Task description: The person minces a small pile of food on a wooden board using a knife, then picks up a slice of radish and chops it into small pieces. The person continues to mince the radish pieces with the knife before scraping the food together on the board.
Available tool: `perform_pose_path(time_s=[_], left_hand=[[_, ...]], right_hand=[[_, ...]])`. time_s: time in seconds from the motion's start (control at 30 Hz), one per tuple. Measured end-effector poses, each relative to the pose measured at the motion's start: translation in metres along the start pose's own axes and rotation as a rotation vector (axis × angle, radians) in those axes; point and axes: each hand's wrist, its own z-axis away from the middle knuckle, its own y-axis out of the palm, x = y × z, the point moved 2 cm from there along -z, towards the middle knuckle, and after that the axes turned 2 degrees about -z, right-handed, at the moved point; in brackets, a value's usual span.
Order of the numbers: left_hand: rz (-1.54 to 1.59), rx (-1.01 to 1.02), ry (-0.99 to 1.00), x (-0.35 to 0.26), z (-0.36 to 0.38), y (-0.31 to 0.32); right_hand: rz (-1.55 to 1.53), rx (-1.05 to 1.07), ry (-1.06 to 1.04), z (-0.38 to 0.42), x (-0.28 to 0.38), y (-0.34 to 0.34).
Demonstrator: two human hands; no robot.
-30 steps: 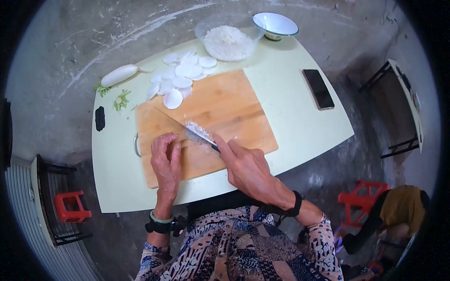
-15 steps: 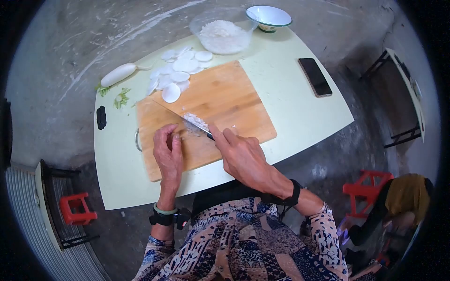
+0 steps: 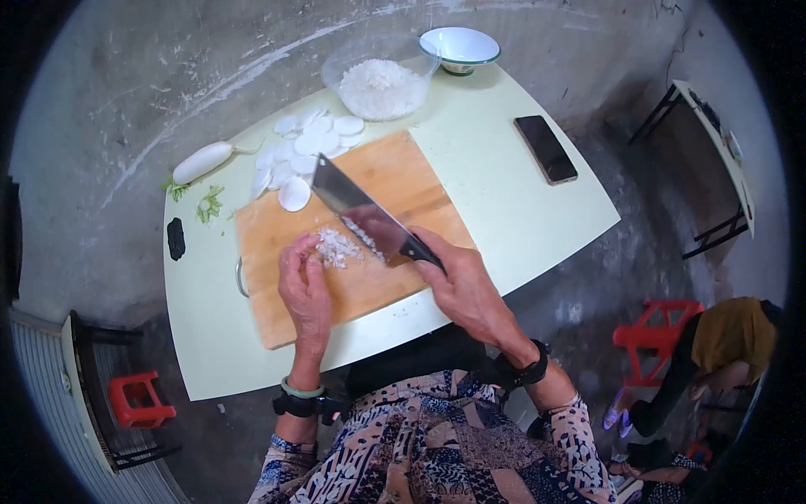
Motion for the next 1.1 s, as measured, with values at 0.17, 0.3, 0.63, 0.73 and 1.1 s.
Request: perform_pose_path(time_s=[0.17,0.3,0.63,0.73,1.1], left_hand=[[-0.159,0.043,0.008,0.002,-0.010,-0.012],[-0.309,0.096,0.004,0.009,-0.006,-0.008],[-0.345,0.291,-0.085,0.005,-0.009,0.009],[-0.306,0.326,-0.083,0.003,-0.009,0.009],[-0.359,0.363,0.055,-0.003,-0.006,0.028]], right_hand=[[-0.275,0.066,0.344,0.008,-0.025,-0.017],[-0.394,0.066,0.450,0.013,-0.029,-0.020],[-0.418,-0.038,0.450,0.014,-0.036,-0.019],[-0.338,-0.008,0.458,0.016,-0.037,-0.017],[-0.380,0.025,0.504,0.033,-0.021,0.023]])
